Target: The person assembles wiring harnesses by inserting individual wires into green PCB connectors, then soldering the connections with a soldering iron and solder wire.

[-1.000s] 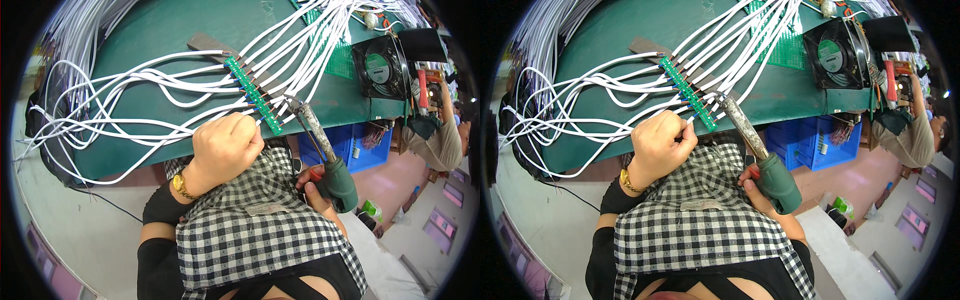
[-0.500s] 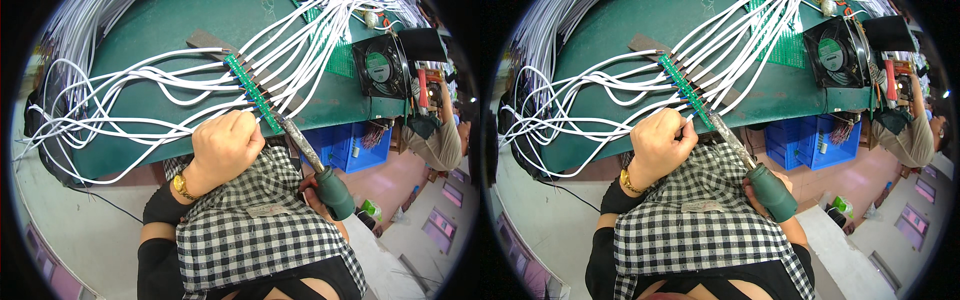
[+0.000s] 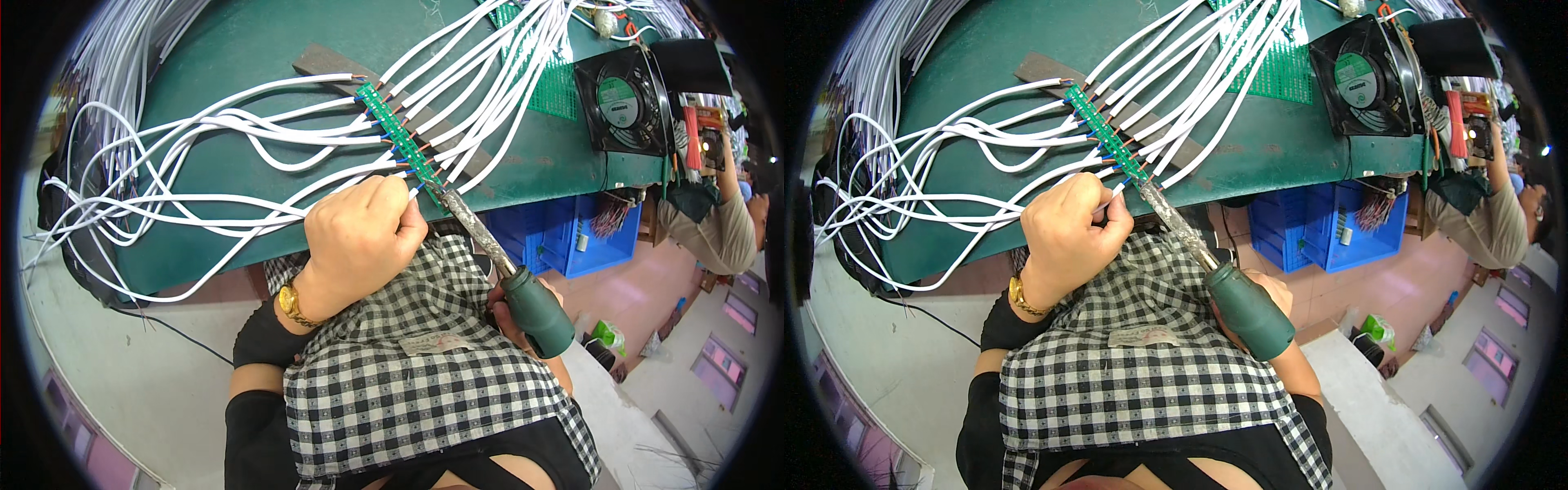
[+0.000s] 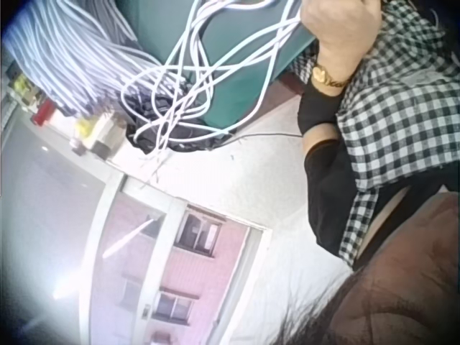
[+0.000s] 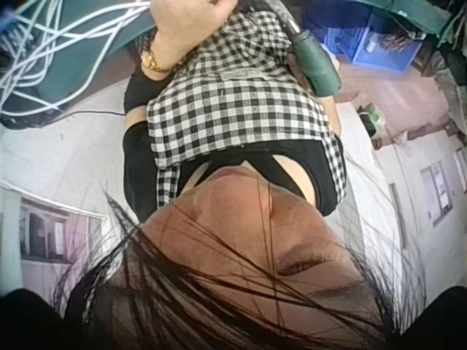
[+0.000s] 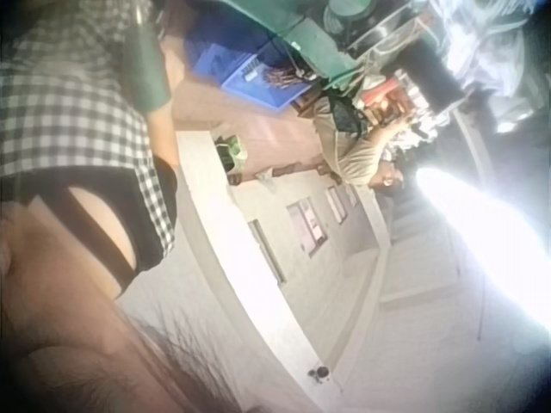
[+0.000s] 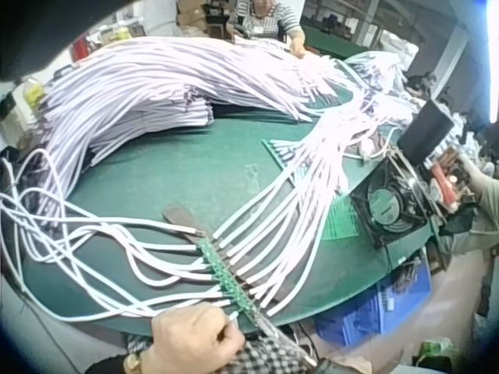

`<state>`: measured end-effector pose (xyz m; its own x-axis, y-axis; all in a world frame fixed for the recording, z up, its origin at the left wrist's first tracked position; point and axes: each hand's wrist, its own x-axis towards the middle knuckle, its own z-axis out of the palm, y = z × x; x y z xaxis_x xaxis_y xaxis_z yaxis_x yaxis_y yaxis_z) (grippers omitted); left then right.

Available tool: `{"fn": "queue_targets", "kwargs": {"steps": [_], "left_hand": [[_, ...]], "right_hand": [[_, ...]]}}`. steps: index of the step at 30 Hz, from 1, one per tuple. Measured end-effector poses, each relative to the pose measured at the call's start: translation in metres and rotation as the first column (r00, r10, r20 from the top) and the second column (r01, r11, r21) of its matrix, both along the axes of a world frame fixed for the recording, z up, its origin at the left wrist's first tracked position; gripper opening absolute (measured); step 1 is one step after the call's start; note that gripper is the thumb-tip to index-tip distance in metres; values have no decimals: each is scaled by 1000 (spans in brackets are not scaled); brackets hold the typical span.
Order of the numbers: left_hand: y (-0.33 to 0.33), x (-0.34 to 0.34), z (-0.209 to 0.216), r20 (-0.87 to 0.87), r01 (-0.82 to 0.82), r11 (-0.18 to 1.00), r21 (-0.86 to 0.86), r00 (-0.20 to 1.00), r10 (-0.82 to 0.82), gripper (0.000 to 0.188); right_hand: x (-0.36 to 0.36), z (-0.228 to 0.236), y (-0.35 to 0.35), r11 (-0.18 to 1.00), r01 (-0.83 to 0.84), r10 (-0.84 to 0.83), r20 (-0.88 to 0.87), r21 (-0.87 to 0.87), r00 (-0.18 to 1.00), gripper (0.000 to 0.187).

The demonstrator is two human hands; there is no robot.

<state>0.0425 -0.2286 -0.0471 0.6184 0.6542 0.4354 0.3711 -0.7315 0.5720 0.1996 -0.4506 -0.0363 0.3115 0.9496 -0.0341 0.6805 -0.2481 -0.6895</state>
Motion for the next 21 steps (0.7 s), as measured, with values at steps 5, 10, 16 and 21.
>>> {"fn": "queue_targets", "kwargs": {"steps": [5,10,16,21], "left_hand": [[-1,1,0,-4,-4,1000,-12,1000,4,23],[0,1,1,-15,0,1000,-8,1000,0,22],[0,0,0,-19,-8,1000,-17,1000,7,22],[-1,0,-2,-8,-15,1000,-2,1000,15,23]], "right_hand": [[-2,11,8,999,-16,18,43,-49,999,14],[-4,-1,2,996,68,-65,-50,59,997,16],[-1,3,-7,999,-49,49,109,-9,993,34],[0,-6,-17,998,64,-65,-77,-16,995,37]]}}
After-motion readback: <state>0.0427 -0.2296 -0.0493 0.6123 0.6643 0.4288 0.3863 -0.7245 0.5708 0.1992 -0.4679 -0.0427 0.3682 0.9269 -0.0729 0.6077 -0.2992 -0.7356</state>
